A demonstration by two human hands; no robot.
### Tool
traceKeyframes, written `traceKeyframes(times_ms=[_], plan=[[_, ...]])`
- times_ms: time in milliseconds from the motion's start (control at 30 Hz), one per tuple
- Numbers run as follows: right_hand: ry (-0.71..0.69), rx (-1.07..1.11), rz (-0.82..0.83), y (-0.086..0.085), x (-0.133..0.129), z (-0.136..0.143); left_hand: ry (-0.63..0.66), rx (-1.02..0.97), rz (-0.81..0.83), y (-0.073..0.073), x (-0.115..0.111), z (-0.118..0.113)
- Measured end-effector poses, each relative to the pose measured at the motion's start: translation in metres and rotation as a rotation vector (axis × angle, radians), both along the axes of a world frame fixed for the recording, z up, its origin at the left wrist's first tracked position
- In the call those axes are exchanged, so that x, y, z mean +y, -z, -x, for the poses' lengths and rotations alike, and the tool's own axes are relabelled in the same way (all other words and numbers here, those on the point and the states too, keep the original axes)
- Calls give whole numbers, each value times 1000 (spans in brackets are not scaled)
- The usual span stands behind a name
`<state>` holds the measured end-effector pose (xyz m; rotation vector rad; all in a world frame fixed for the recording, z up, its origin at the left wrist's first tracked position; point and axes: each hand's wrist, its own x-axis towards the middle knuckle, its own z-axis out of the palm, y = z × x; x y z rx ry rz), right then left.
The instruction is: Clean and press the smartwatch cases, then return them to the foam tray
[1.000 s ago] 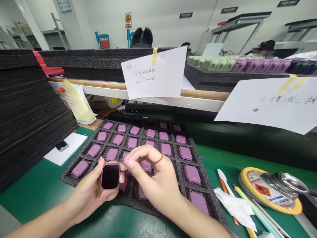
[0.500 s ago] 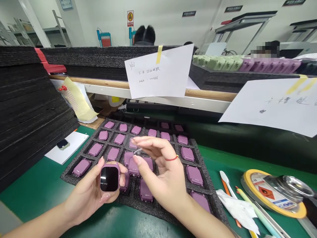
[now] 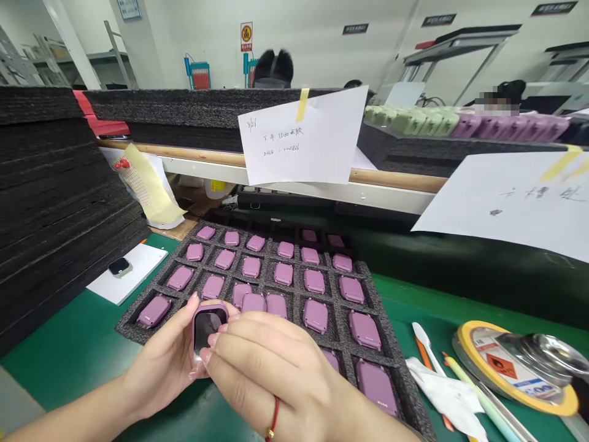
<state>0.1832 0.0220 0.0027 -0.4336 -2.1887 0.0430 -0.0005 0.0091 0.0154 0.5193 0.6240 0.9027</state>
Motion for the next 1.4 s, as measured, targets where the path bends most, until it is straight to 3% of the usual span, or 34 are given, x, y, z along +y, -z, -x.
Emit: traceKeyframes(times_ms=[100,167,333,433,567,733,967,1033,1167,1300,1400], plan=[[-94,144,-16,-4,3,4,-11,5,9,-1,0,0],[-100,91,3,-10,5,4,-14,16,2,1,-1,-1],[54,-76,-51,-15,6,4,-62,130,-64,6,-1,-1],[93,-77,143,-12,4,8,-56,215,-144,9,-2,-2],[-11,18,379,-13,2,12,-34,250,-154,9,-4,-2],[-52,53,454,-18,6,11,89,169,-3,5,-3,1],[-75,44,422,-14,6,12,28,166,-57,5,-2,-1],[-28,48,395,-14,9,9,15,145,-73,7,-1,0],[205,14,418,-14,24,-3,-79,129,-98,10,3,3],[376,-168,573,-7,37,-12,-176,140,-64,9,9,6],[395,-322,697,-4,38,-15,-182,120,-29,7,9,6]])
